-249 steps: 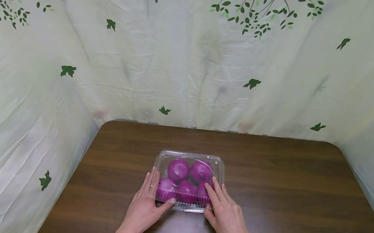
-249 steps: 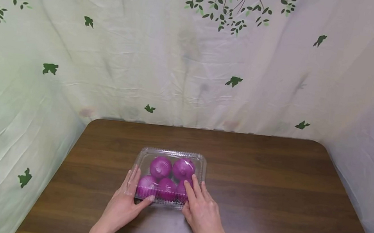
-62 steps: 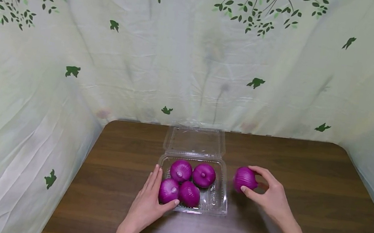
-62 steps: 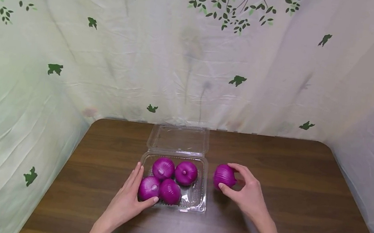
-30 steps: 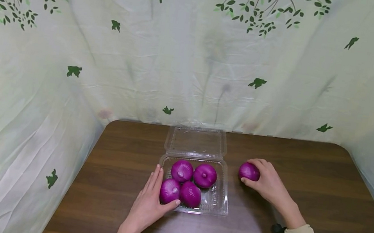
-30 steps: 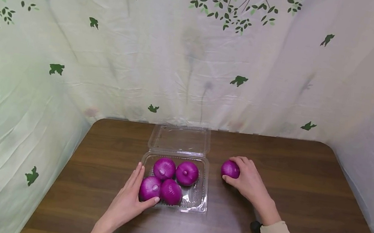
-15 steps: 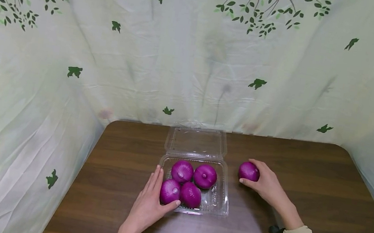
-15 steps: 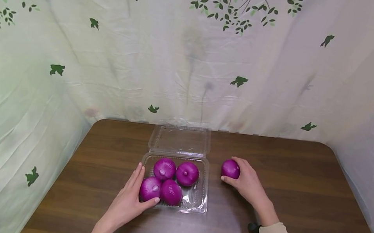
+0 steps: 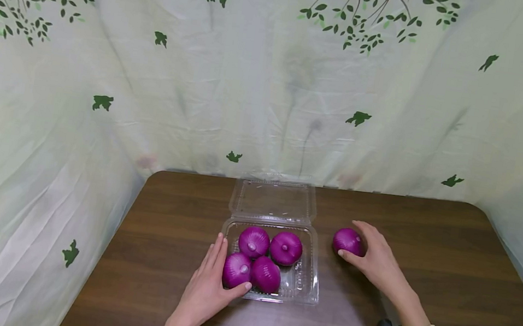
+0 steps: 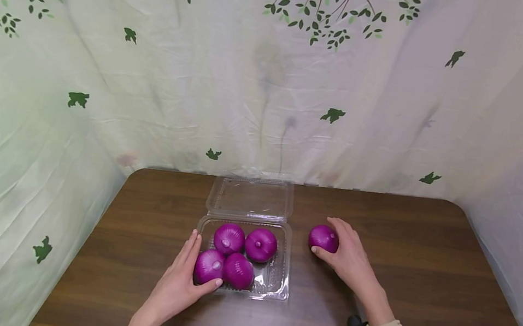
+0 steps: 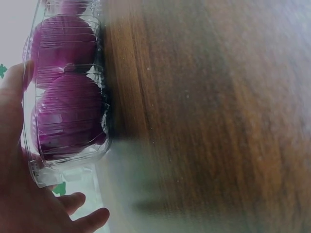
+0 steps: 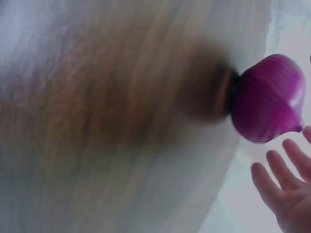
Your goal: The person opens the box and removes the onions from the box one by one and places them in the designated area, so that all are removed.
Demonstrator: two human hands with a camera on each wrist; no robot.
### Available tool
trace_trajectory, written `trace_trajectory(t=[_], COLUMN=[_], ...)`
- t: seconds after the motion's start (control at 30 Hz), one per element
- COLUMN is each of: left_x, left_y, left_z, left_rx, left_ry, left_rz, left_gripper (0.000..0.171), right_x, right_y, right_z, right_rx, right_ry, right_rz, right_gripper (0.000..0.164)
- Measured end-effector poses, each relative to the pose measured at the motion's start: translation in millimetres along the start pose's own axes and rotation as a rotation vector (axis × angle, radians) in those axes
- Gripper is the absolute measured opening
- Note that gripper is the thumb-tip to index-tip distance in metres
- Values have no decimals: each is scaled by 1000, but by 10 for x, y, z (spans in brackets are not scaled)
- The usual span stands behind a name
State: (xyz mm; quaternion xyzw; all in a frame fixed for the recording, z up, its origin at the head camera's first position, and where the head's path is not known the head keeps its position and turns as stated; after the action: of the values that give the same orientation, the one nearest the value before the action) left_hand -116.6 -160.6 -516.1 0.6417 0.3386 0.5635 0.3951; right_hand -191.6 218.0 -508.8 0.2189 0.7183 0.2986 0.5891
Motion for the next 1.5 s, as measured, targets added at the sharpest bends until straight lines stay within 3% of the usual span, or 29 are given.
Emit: trace_trajectory(t=[0.27,0.4,0.63,1.17,1.5], left_x=[1,3,0,1,0], left_y=[7,6,7,2,0], left_z=[0,-4,-4,-5,-8], left_rx=[-24,-31,-39,-38,-37], left_ry=[20,22,26,24,28], left_rz=[3,3,10,12,6], left_gripper=[114,115,116,115,115], right_x=[-295,-434,-608,-836,-888], right_y=[-1,-58,-201,-507,-668], right_z=[95,133,179,139,8], right_rx=[146,173,129,52,-36], right_ry=[132,216,326,411,401], right_rz=[-32,-43,-47,-191,-218], right_gripper=[67,64,66,60,54])
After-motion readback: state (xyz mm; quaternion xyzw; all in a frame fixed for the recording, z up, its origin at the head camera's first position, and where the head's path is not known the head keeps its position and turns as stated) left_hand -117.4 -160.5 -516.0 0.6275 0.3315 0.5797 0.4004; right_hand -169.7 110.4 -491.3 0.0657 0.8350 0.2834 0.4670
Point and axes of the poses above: each hand's wrist, its own z-axis away from the middle knuckle, its own y-axis out of the back of the hand, x = y × z, the point moved 2 cm from there along -z, towards the middle knuckle, and after that the axes turned 5 degrees about -z, right-handed, at the moved point
